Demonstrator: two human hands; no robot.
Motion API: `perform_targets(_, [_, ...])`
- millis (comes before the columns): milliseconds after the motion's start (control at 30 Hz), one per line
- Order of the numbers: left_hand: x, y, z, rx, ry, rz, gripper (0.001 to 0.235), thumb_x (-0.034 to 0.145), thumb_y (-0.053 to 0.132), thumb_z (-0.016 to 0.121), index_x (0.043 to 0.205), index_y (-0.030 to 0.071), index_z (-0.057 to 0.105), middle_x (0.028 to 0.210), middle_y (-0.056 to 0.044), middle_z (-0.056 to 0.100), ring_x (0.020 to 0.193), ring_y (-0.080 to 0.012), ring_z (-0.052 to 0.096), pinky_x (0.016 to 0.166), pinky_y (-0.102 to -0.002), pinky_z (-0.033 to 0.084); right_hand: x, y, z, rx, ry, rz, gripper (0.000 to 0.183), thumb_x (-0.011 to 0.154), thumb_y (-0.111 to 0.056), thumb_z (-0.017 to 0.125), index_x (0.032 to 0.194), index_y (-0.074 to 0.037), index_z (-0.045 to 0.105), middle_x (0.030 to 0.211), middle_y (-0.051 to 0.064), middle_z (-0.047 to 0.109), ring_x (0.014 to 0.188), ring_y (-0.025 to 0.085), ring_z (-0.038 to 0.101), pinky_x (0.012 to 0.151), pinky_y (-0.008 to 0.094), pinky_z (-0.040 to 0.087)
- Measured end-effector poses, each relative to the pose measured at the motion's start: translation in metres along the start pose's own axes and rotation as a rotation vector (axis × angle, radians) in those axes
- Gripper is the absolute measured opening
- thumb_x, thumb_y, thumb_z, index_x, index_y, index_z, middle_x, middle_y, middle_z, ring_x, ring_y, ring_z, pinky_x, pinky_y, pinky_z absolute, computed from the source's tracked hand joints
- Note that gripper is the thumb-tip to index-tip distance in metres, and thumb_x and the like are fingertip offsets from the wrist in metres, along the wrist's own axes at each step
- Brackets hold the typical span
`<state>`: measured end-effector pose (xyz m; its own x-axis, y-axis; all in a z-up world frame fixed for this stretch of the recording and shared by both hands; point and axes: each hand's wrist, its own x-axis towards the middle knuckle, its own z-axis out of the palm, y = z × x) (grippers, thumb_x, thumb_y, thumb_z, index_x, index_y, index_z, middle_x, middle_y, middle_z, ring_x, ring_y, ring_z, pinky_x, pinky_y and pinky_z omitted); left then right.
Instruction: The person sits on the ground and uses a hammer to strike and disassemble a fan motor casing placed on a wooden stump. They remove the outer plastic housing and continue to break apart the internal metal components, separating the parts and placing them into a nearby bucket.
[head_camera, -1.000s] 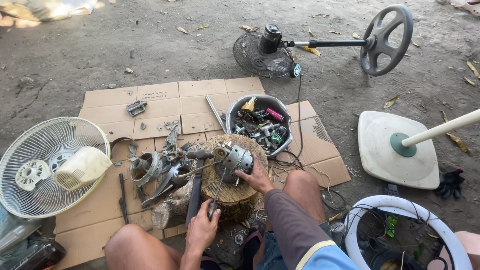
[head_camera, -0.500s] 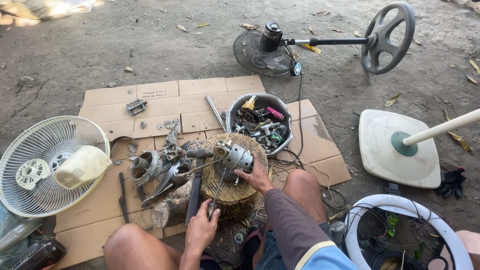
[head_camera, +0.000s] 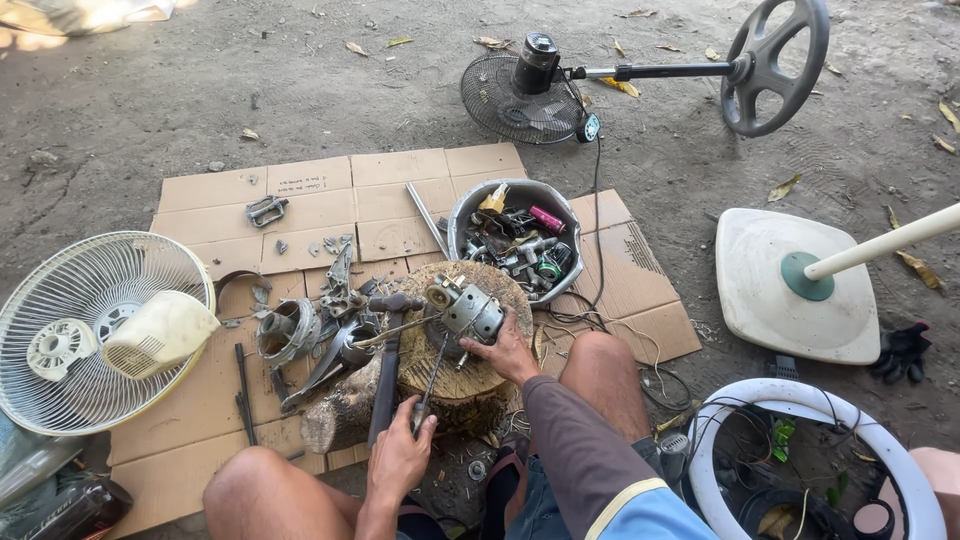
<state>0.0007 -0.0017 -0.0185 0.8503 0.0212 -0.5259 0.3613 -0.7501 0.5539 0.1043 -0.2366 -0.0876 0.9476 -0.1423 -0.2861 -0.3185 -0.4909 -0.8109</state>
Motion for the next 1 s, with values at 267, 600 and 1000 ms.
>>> perform_targets(267, [-0.010,0.009,-0.010,-0.006,-0.035,-0.039,0.054,0.100,0.041,0.053,0.151,0.028,0.045,0.121,-0.004,0.078,0.105,-0.0285,0.078,0.093,-0.049,0.060,-0.002,-0.006,-0.001,-0.005,-0.035,0.066,0.123,0.074,-0.053,0.081,0.160,-0.015,0.001,0.149,0.025,0.049,0.132,0.041,0.057,0.114,0.055,0.045])
perform_targets(600, [0.002,-0.003,-0.008,0.004,0.007,-0.126,0.052,0.100,0.046,0.050,0.150,0.032,0.045,0.110,-0.001,0.080,0.096,-0.0255,0.078,0.087,-0.048,0.060,0.001,0.013,0.009,-0.189,-0.005,-0.110,0.111,0.072,-0.032,0.094,0.141,-0.020,0.007,0.141,0.021,0.052,0.131,0.038,0.057,0.113,0.053,0.048])
perform_targets(1000, [0.004,-0.011,-0.007,0.020,0.027,-0.155,0.054,0.099,0.046,0.051,0.150,0.030,0.046,0.121,-0.004,0.077,0.107,-0.0290,0.075,0.093,-0.048,0.059,0.000,0.015,0.019,-0.489,0.152,-0.448,0.121,0.058,-0.033,0.102,0.147,-0.021,0.022,0.137,0.012,0.056,0.124,0.032,0.058,0.115,0.053,0.040])
